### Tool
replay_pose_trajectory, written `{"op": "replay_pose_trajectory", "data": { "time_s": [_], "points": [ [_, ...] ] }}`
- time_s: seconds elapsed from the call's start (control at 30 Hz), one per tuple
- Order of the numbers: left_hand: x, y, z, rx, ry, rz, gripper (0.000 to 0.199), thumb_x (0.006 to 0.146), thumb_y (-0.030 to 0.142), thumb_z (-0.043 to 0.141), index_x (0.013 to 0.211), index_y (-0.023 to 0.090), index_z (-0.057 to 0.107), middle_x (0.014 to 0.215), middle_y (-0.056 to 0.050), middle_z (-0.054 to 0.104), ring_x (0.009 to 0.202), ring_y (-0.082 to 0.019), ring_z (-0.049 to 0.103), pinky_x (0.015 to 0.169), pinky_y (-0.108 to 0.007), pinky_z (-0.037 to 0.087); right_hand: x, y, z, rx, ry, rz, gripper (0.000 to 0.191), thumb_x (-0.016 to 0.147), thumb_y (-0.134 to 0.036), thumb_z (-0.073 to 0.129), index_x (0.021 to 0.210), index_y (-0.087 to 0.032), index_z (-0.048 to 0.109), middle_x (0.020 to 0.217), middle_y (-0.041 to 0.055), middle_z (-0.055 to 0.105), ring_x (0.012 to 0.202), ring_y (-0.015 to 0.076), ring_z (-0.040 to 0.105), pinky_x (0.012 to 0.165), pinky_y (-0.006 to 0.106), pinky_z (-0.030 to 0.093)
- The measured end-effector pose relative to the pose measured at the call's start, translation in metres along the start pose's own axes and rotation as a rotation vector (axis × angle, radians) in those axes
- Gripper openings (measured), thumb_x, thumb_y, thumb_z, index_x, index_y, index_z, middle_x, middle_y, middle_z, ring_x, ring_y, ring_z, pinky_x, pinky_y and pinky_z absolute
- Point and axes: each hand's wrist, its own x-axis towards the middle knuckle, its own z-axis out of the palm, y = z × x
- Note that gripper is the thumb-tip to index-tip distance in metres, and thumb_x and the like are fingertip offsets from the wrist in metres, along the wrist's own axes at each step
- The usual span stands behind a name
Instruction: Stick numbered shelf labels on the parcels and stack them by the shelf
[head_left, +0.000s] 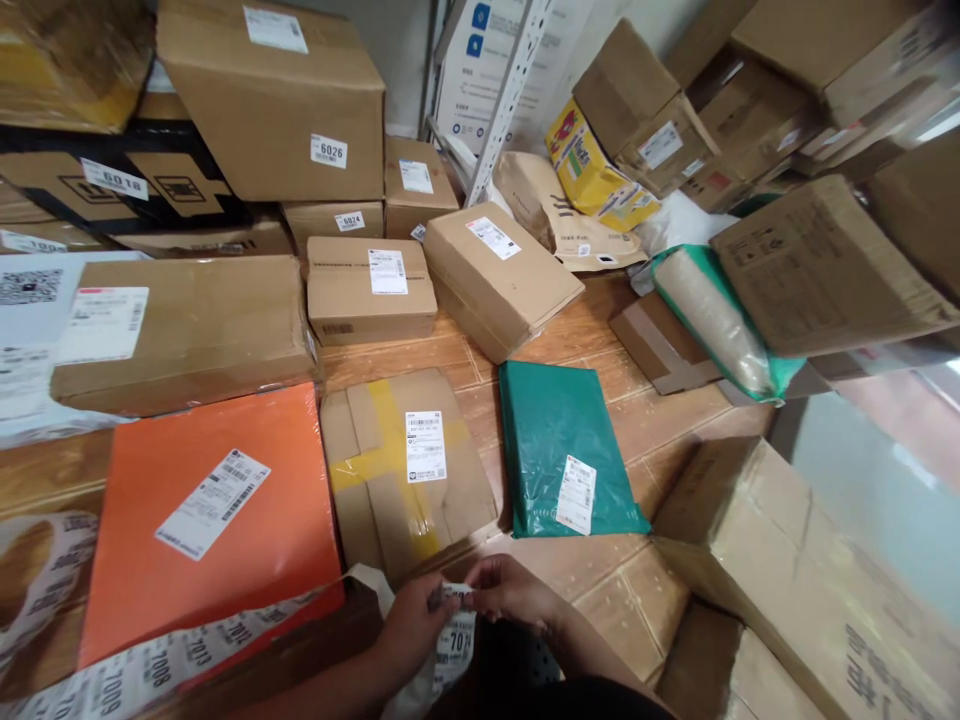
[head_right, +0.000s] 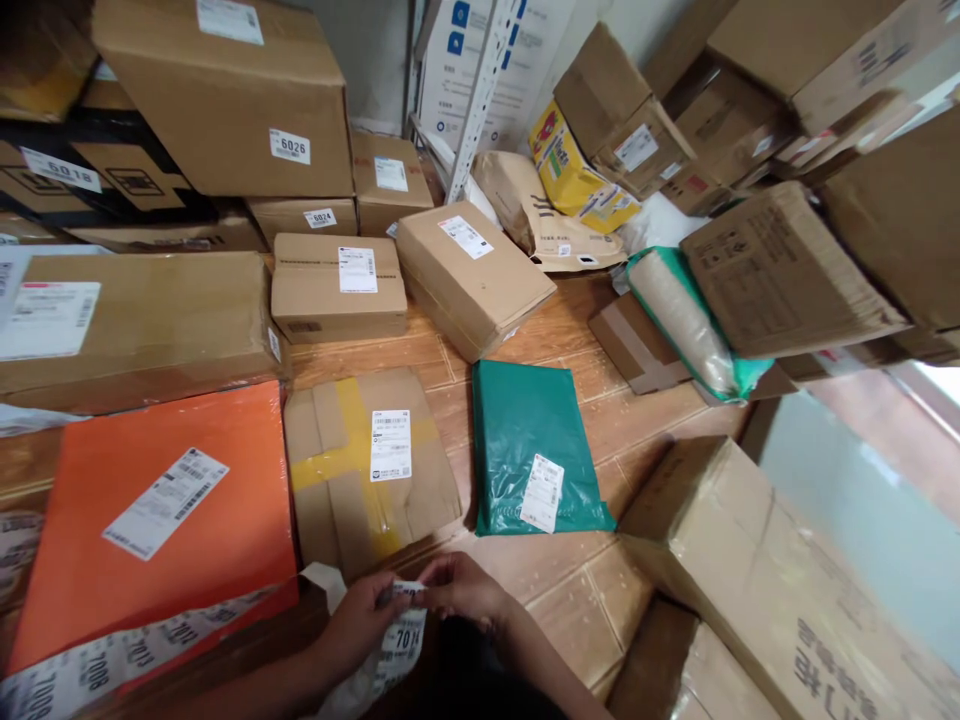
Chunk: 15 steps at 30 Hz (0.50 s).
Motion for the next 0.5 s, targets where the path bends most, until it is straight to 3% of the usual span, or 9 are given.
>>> {"op": "replay_pose_trajectory", "data": {
  "time_s": [0.07,0.13,0.27,0.37,0.43,0.5],
  "points": [
    [-0.006,-0.014,-0.003,-0.017,0.004,-0.074,0.037,0.06,0.055,0.063,0.059,0.021,0.052,0.054,0.001,0.054,0.056,-0.018,0.05,0.055,-0.028,0.035,0.007,0.014,0.006,-0.04,0.018,0.026,0.037,0.046,-0.042,0.086,0.064,-0.015,0.067,0.051,-0.0047,0.057,0.043,0.0054,0.044,0.043,0.018,0.031],
    [-0.008,-0.021,-0.008,0.037,-0.005,-0.136,0.035,0.064,0.056,0.058,0.062,0.021,0.053,0.058,-0.001,0.057,0.058,-0.019,0.052,0.056,-0.029,0.036,0.015,0.026,0.009,-0.159,0.051,-0.073,0.034,0.051,-0.044,0.082,0.063,-0.015,0.068,0.054,-0.002,0.06,0.046,0.0081,0.048,0.046,0.02,0.035],
    [-0.009,-0.013,-0.026,0.287,-0.065,-0.154,0.015,0.058,0.033,0.066,0.053,0.021,0.059,0.054,0.0,0.056,0.058,-0.02,0.052,0.06,-0.029,0.034,0.028,0.036,0.003,-0.407,0.264,-0.381,0.027,0.07,-0.043,0.068,0.066,-0.016,0.069,0.063,0.0044,0.066,0.059,0.0164,0.058,0.056,0.027,0.046],
    [-0.011,-0.006,-0.043,0.413,-0.02,-0.095,0.014,0.051,0.022,0.069,0.043,0.023,0.057,0.052,0.0,0.053,0.059,-0.021,0.05,0.065,-0.031,0.035,0.033,0.031,-0.007,-0.485,0.334,-0.481,0.022,0.078,-0.038,0.061,0.072,-0.017,0.068,0.07,0.0056,0.067,0.066,0.0187,0.061,0.061,0.029,0.047],
    [-0.014,-0.009,-0.053,0.314,0.069,-0.097,0.01,0.048,0.018,0.07,0.046,0.023,0.062,0.058,-0.001,0.06,0.068,-0.025,0.054,0.073,-0.034,0.038,0.035,0.025,-0.01,-0.556,0.32,-0.553,0.019,0.079,-0.034,0.061,0.071,-0.018,0.067,0.069,0.0043,0.066,0.064,0.0181,0.06,0.06,0.028,0.047],
    [-0.017,-0.018,-0.062,0.071,0.143,-0.181,0.017,0.042,0.011,0.071,0.053,0.023,0.067,0.062,-0.002,0.065,0.075,-0.027,0.057,0.075,-0.034,0.04,0.038,0.021,-0.01,-0.627,0.301,-0.631,0.017,0.081,-0.031,0.06,0.07,-0.019,0.065,0.068,0.0032,0.064,0.063,0.0173,0.059,0.061,0.028,0.047]
  ]
}}
